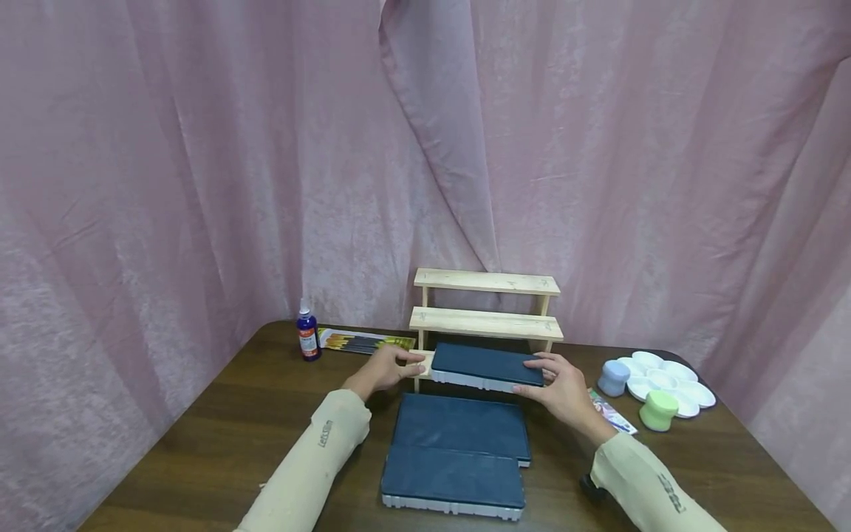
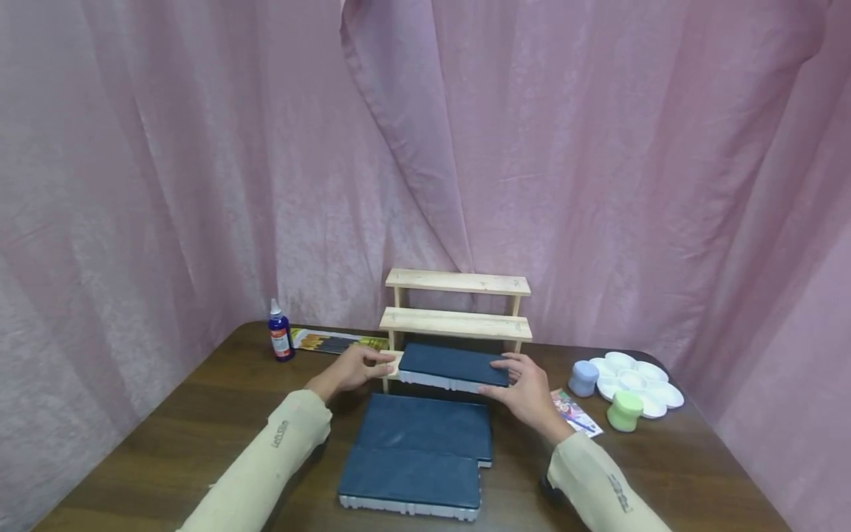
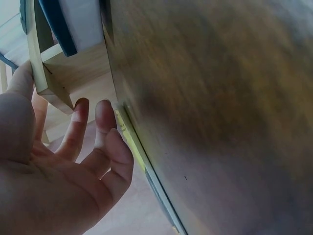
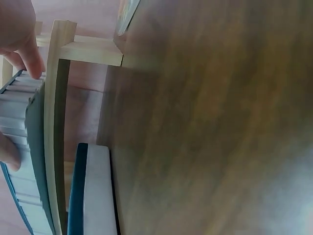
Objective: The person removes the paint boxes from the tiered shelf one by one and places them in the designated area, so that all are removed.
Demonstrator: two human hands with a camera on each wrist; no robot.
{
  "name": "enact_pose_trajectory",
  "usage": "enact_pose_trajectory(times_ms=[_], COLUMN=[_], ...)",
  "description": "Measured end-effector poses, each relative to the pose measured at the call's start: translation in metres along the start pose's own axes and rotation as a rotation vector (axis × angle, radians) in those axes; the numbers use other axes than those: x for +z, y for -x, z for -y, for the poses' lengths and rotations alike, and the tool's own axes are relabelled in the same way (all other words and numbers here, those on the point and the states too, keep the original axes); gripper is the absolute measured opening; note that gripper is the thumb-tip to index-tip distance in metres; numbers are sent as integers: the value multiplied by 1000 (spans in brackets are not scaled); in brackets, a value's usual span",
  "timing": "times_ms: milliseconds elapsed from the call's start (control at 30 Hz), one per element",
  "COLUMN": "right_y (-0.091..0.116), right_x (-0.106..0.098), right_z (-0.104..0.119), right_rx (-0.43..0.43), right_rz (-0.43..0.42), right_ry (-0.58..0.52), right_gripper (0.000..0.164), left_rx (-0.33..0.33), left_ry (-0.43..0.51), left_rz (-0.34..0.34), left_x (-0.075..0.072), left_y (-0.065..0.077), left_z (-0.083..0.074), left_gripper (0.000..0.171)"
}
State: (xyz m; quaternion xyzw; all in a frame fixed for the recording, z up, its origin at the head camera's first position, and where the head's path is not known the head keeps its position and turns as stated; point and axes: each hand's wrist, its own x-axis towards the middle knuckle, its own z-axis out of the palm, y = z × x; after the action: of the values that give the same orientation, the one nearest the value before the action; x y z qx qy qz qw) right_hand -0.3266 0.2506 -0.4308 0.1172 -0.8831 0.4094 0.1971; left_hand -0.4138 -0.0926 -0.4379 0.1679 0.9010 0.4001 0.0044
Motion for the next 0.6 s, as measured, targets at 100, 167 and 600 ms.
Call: enact_pose_trajectory(times_ms=[100,167,600], right_y=[3,5,19], right_x=[-1,-3,-22], right_z=[2,2,8], right_rx=[10,15,-24], right_rz=[-14,-13,-31], right_ry=[-17,-26,1], right_gripper=[53,53,55], left_rx=[7,7,25], left_ry=[-4,-7,12], left_rz=[0,-4,-11], left_x=[0,0,0], left_y=[0,1,2], left_z=[0,1,-2], left_gripper=[27,27,26])
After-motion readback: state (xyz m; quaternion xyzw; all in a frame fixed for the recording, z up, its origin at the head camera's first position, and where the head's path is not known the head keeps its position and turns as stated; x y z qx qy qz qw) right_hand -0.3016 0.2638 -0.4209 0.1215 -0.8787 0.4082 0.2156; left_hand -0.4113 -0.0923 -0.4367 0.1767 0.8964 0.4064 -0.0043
